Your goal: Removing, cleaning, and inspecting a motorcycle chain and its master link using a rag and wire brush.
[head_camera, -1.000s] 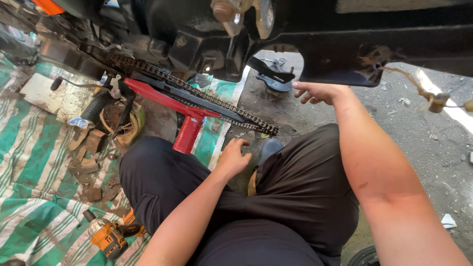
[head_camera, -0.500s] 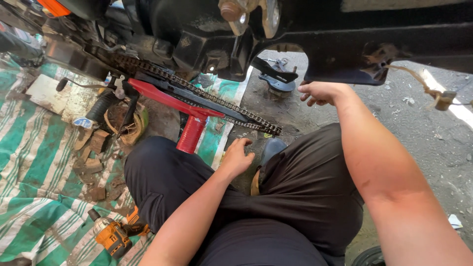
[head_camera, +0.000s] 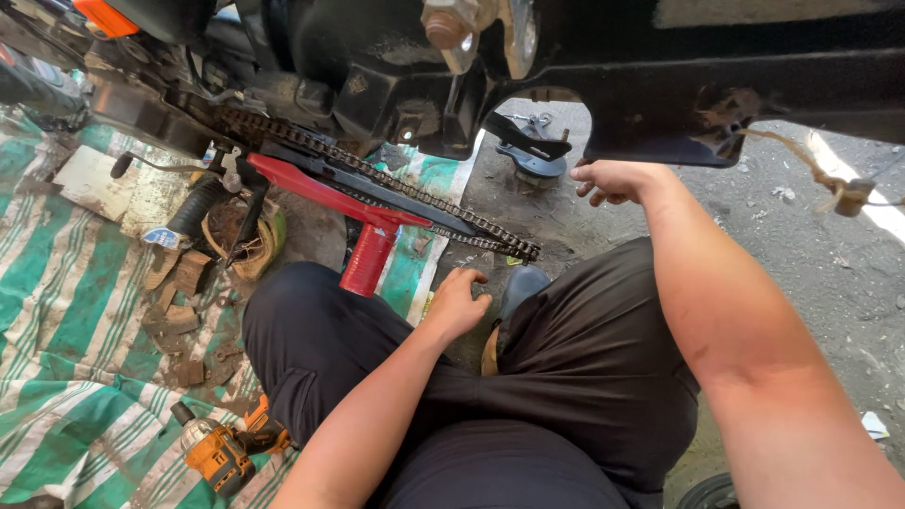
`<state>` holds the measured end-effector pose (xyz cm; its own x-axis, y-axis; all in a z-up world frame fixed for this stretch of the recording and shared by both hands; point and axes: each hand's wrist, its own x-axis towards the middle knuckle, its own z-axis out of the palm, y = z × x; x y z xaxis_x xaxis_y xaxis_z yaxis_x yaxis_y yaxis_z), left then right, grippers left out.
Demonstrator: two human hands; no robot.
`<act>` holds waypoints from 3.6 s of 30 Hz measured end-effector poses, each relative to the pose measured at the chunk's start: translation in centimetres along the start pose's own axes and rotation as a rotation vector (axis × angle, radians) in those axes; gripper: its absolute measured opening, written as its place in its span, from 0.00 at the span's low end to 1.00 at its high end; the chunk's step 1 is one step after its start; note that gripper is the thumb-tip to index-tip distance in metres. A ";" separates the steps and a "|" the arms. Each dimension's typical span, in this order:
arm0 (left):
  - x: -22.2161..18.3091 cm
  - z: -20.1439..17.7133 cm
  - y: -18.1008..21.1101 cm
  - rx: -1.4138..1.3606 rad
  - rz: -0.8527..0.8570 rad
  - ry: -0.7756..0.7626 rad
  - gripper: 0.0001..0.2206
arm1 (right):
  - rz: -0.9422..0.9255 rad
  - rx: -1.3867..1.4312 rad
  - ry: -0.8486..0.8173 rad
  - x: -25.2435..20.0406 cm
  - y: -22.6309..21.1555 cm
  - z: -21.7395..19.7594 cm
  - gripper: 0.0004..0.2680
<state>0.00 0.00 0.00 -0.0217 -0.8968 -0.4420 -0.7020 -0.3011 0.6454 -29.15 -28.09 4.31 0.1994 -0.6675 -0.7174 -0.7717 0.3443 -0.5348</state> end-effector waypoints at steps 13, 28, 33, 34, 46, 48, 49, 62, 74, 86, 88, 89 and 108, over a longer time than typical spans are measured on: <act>-0.4 -0.4 0.7 -0.015 0.003 0.008 0.20 | -0.004 -0.013 0.015 -2.3 -1.4 0.3 0.25; -4.5 -3.4 3.2 -0.132 0.019 0.145 0.20 | -0.047 -0.022 0.125 -5.3 -3.5 0.4 0.22; -3.8 -2.5 2.4 -0.109 0.047 0.133 0.19 | -0.036 0.015 0.164 -6.3 -3.8 0.3 0.22; -3.7 -2.4 2.3 -0.109 0.049 0.133 0.19 | -0.035 0.015 0.166 -6.0 -3.7 0.3 0.22; -2.7 -1.6 2.0 -0.068 0.030 0.072 0.20 | -0.035 0.000 0.118 -6.1 -3.3 -0.1 0.22; -2.7 -1.4 1.8 -0.063 0.036 0.085 0.20 | -0.042 0.006 0.089 -6.7 -3.8 -0.1 0.23; -2.6 -1.3 1.8 -0.065 0.031 0.087 0.20 | -0.043 0.003 0.085 -6.3 -3.6 -0.1 0.23; -1.9 -0.8 1.4 -0.061 0.025 0.085 0.20 | -0.055 -0.014 0.064 -5.4 -3.0 -0.5 0.21; -2.3 -1.1 1.7 -0.081 0.034 0.105 0.20 | -0.049 -0.008 0.079 -5.2 -2.8 -0.5 0.24; -4.6 -2.0 4.0 -0.213 0.285 0.368 0.18 | 0.005 -0.005 0.108 -8.6 -5.9 0.8 0.18; -5.1 -2.6 4.6 -0.233 0.350 0.402 0.17 | 0.002 0.028 0.103 -7.8 -5.5 0.7 0.18; -5.2 -2.6 4.7 -0.240 0.368 0.411 0.18 | 0.012 0.020 0.109 -7.6 -5.3 0.7 0.18; -5.6 -2.4 6.3 -0.270 0.334 0.348 0.23 | 0.008 -0.130 0.238 -7.6 -5.7 1.9 0.17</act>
<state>-2.58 2.37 7.98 0.0564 -0.9983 0.0164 -0.4887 -0.0132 0.8723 -25.08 -23.69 11.97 0.0573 -0.8065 -0.5884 -0.8466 0.2731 -0.4568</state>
